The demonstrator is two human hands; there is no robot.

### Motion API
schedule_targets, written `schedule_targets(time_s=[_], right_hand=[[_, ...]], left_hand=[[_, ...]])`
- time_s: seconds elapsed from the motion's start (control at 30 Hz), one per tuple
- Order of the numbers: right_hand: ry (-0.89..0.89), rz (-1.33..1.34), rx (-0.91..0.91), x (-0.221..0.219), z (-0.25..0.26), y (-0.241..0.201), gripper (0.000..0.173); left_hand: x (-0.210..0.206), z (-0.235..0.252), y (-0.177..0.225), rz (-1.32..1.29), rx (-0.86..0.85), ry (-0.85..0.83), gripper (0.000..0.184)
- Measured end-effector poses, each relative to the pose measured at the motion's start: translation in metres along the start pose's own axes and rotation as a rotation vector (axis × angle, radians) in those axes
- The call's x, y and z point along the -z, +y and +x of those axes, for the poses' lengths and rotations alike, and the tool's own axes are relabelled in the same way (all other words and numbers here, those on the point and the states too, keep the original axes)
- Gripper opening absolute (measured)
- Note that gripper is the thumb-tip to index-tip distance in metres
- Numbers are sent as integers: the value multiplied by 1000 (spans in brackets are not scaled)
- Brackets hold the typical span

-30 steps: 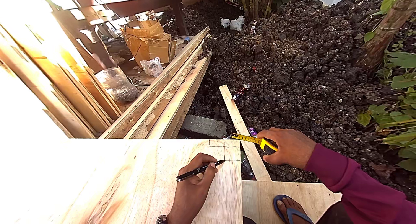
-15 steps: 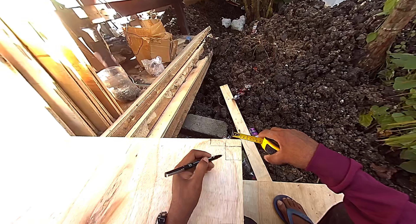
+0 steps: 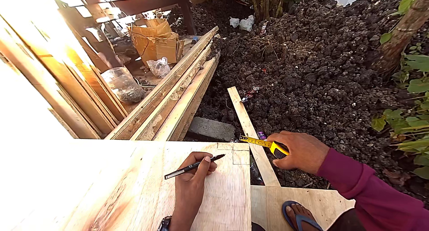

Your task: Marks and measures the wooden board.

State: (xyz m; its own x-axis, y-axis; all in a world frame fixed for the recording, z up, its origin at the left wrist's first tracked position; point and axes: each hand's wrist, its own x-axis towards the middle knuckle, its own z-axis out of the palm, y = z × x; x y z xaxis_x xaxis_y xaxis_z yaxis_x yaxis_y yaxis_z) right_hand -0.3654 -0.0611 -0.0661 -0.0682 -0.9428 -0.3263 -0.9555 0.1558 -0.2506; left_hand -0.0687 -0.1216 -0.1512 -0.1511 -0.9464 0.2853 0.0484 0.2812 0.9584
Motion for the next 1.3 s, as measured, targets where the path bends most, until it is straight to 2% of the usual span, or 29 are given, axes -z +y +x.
schedule_targets(time_s=[0.63, 1.3], right_hand=[[-20, -8, -16, 0, 1, -2, 60], [2, -6, 5, -3, 1, 0, 58]], left_hand=[[-1, 0, 1, -17, 18, -31, 19], [-2, -3, 0, 38, 29, -143, 15]])
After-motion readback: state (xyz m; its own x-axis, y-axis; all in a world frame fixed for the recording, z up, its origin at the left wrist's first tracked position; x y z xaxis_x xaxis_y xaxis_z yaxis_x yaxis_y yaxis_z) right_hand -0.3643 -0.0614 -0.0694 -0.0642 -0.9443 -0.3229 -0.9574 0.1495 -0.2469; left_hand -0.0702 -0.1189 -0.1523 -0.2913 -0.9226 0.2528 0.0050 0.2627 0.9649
